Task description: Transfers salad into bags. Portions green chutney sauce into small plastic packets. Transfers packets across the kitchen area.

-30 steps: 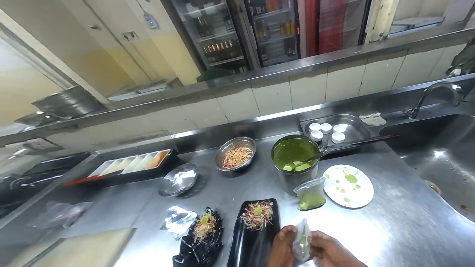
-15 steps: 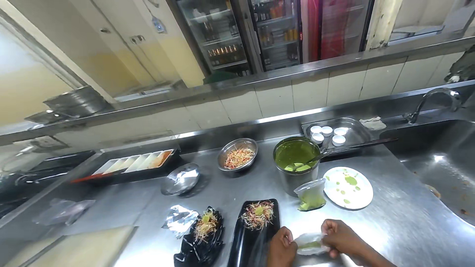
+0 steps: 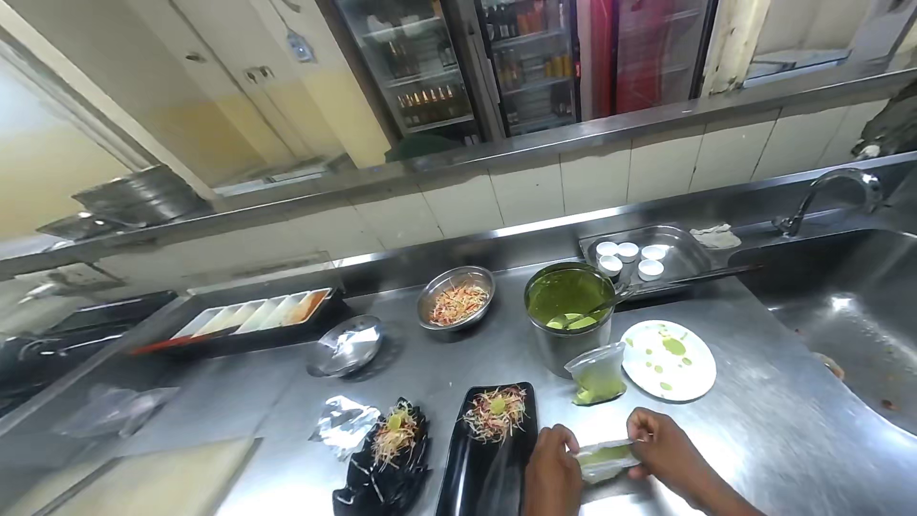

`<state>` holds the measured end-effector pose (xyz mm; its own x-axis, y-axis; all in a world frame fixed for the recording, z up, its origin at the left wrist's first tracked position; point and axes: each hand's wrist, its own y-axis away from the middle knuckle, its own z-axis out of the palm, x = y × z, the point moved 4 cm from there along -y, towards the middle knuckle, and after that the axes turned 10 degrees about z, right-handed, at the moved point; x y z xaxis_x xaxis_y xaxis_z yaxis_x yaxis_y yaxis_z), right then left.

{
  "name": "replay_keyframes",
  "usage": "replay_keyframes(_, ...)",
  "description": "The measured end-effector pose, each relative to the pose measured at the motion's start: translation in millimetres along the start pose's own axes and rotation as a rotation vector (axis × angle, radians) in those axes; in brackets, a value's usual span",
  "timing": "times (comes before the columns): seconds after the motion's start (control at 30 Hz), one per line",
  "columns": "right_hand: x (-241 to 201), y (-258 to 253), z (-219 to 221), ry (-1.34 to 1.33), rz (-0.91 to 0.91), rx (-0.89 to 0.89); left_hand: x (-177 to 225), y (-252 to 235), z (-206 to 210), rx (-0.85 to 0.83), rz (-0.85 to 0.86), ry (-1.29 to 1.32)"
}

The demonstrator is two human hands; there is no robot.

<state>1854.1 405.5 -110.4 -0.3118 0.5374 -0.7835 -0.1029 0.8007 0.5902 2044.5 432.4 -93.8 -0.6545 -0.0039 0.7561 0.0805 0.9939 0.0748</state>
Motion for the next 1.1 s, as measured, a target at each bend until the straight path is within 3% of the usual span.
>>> replay_keyframes(0.1, 2.0, 3.3, 4.9, 0.079, -0.027, 0.049, 5.2, 1.4, 2.7, -0.075, -0.004, -0.044)
replay_keyframes(0.23, -0.1, 12.8, 3.1, 0.031, 0.012, -0.142, -9.4, -0.1, 4.4, -0.146, -0.137, 0.381)
replay_keyframes(0.47, -1.7, 26.5, 0.2, 0.009, -0.072, -0.119, 2.2, 8.0, -1.0, -0.197, 0.063, 0.401)
replay_keyframes(0.63, 5.6, 25.1, -8.2, 0.02, -0.158, -0.068, -11.7, 11.1, 0.4, 0.178, 0.454, 0.009)
replay_keyframes(0.77, 11.7, 29.5, -14.8, 0.024, -0.271, -0.25, -24.6, 8.8, 1.9, 0.165, 0.377, 0.21)
replay_keyframes(0.87, 27.2, 13.8, -17.0, 0.175, -0.363, -0.134, -27.2, 5.0, 6.2, 0.169, 0.326, 0.277)
replay_keyframes(0.97, 43.3, -0.8, -11.7, -0.036, -0.35, 0.051, -30.9, -0.8, 7.1, 0.119, 0.305, 0.395)
replay_keyframes(1.1, 50.9, -4.6, -2.3, -0.267, -0.551, -0.017, -42.0, -17.6, 11.2, 0.149, 0.289, 0.688)
